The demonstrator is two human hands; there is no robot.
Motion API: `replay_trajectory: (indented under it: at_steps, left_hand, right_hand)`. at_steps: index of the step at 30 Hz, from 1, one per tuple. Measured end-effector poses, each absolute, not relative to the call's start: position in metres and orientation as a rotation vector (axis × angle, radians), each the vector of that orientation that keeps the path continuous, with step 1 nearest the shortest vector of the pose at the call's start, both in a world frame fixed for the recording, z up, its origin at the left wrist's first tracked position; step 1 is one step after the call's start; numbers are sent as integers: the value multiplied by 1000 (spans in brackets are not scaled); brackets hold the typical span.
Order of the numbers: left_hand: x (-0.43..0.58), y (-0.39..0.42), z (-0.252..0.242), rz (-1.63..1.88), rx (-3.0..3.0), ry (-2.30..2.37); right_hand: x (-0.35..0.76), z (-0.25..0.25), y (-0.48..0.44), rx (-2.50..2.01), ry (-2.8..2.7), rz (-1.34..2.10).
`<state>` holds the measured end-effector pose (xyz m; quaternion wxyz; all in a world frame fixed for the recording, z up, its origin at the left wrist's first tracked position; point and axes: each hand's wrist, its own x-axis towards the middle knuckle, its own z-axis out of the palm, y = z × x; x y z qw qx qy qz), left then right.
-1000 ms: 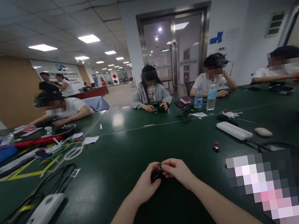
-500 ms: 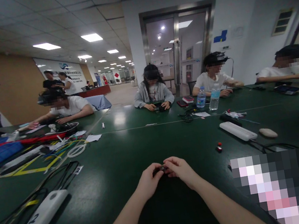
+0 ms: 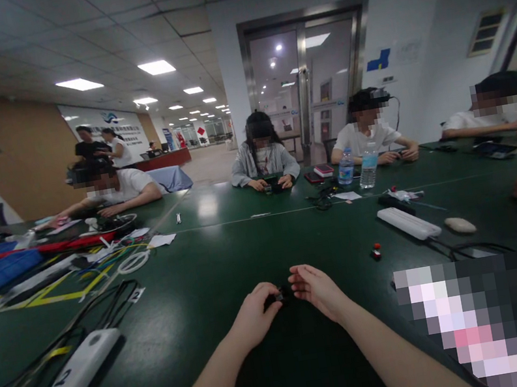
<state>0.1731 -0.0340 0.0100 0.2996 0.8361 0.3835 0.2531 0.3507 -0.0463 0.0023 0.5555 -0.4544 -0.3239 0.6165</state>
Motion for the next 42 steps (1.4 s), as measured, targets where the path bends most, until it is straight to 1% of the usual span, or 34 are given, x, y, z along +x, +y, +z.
replay_trajectory:
  at_steps: [6,12,17,20,27,32,42]
  left_hand:
    - [139,-23,18,546,2389,1173]
    - [29,-3,16,441,2393,1726]
    - [-40,-5,4,598,2349,1939]
    - [-44,-7,0,688,2339,1985]
    - [-28,-9,3,692,2350,2029]
    - [-29,-7,-4,794,2392,2006]
    - [-23,-10,-1,782,2328,2004]
  right_hand:
    - [359,6,-51,-1078,-747,1482]
    - [359,12,-52,-1085,-764,1522]
    - [357,18,-53,-1130,-754,1515]
    - [357,20,-55,-1139,-746,1511]
    - [358,17,-54,-1152,-762,1519]
    - [356,22,-55,-1164,-752,1508]
    - [356,22,-55,-1173,-740,1524]
